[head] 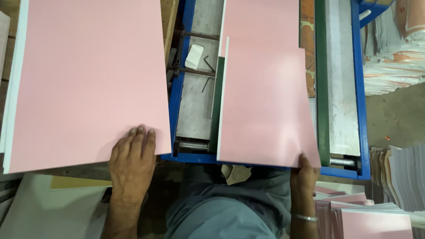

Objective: The person repeatedly picks up pink paper sheets from a stack on the left and feeds them one by one into a blue paper-processing machine with rollers. The person maintains a steady rhythm, placing each sheet onto the rollers and guiding it through the machine.

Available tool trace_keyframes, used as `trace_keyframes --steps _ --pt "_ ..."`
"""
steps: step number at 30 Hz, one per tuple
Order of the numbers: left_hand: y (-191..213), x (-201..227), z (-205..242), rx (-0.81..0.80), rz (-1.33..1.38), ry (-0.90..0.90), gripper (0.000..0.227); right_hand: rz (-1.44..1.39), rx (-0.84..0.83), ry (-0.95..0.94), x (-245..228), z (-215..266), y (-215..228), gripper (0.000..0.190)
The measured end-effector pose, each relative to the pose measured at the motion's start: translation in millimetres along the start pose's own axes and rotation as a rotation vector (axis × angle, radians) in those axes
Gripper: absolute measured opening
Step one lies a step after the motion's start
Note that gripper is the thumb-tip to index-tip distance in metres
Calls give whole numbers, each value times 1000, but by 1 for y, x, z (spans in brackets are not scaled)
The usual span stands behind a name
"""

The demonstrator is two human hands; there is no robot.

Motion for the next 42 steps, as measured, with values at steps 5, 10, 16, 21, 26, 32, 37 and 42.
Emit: trace_keyframes --steps 5,10,16,21,26,32,37,42 --pt "-2 4 7 98 2 1 15 51 80 -57 22 51 25 33" --pt "0 4 8 98 25 7 14 55 38 -27 37 51 20 28" --pt "-5 3 12 86 22 31 17 49 67 70 44 -12 -20 33" --pt "1 3 11 5 46 51 29 73 -7 -75 49 -48 -50 37" --pt "8 -6 13 -173 156 56 48 -54 -314 -265 57 -50 -54 38" --pt "11 -49 25 -78 458 142 47 76 -428 -406 38 -2 -73 46" --pt "6 6 13 -8 429 89 45 -7 -779 -434 14 50 -120 55" --pt "4 118 -13 -289 257 -250 52 -154 -1056 -486 19 98 -167 58"
Point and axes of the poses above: each hand's wrist, its own z-axis away from the middle knuckle, its own y-axis out of the back of the hand, x = y × z, the point moved 1 cm from there along -z, towards the middle knuckle, and after that the axes turned 10 degrees about -x, right-handed, at the moved point
